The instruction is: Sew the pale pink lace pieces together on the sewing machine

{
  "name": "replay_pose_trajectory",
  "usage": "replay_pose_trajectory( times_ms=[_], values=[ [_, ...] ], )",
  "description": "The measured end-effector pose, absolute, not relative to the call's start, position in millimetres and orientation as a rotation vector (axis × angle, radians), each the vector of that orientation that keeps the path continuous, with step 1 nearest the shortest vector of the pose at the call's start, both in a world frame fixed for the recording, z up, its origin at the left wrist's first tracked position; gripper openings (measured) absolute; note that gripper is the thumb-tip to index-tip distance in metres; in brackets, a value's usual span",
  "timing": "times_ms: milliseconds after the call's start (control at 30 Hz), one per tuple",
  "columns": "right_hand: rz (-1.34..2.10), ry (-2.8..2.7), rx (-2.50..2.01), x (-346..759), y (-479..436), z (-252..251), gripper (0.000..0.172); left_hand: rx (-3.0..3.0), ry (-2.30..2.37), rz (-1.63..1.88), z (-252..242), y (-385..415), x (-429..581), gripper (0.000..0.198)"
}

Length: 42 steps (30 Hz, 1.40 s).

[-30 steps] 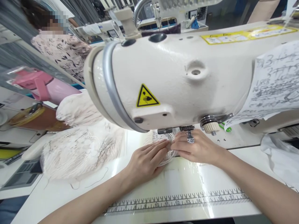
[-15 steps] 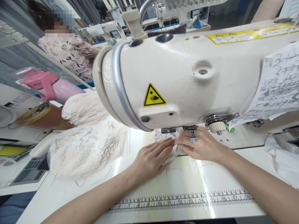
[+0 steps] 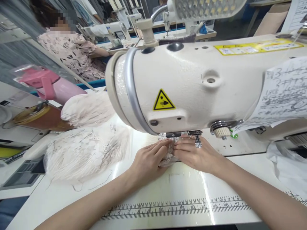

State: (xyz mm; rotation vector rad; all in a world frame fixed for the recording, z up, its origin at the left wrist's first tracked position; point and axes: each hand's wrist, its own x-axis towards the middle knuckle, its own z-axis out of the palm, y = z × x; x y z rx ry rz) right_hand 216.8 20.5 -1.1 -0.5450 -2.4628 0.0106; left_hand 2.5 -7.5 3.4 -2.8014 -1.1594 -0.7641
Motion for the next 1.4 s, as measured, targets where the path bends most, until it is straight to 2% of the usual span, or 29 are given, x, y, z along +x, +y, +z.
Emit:
replay_pose_trajectory(
  times_ms=[233, 700, 867, 1000, 1267, 1400],
  values=[
    [-0.001, -2.468, -0.647, 211.3, 17.8, -5.5, 0.024, -2.749, -1.256, -0.755, 2.6, -1.6, 1.5, 0.029],
    [0.041, -2.406, -0.707, 209.0, 22.9, -2.4, 0.022, -2.738, -1.285, -0.708, 1.4, 1.3, 0.6, 0.026],
    [0.059, -2.441, -0.767, 214.8, 24.7, -6.8, 0.022, -2.731, -1.274, -0.644, 1.6, 1.6, 0.2, 0.039],
    [0.053, -2.39, -0.808, 217.6, 24.2, -7.6, 0.023, -2.742, -1.2, -0.636, 1.2, 1.8, -0.3, 0.039],
    [0.213, -2.324, -0.925, 222.4, 21.8, 7.9, 0.033, -2.77, -1.137, -0.634, 1.7, 2.1, -1.0, 0.042],
    [0.222, -2.305, -0.934, 223.4, 23.0, -0.4, 0.037, -2.771, -1.142, -0.596, 1.9, 2.7, -1.0, 0.043]
  ],
)
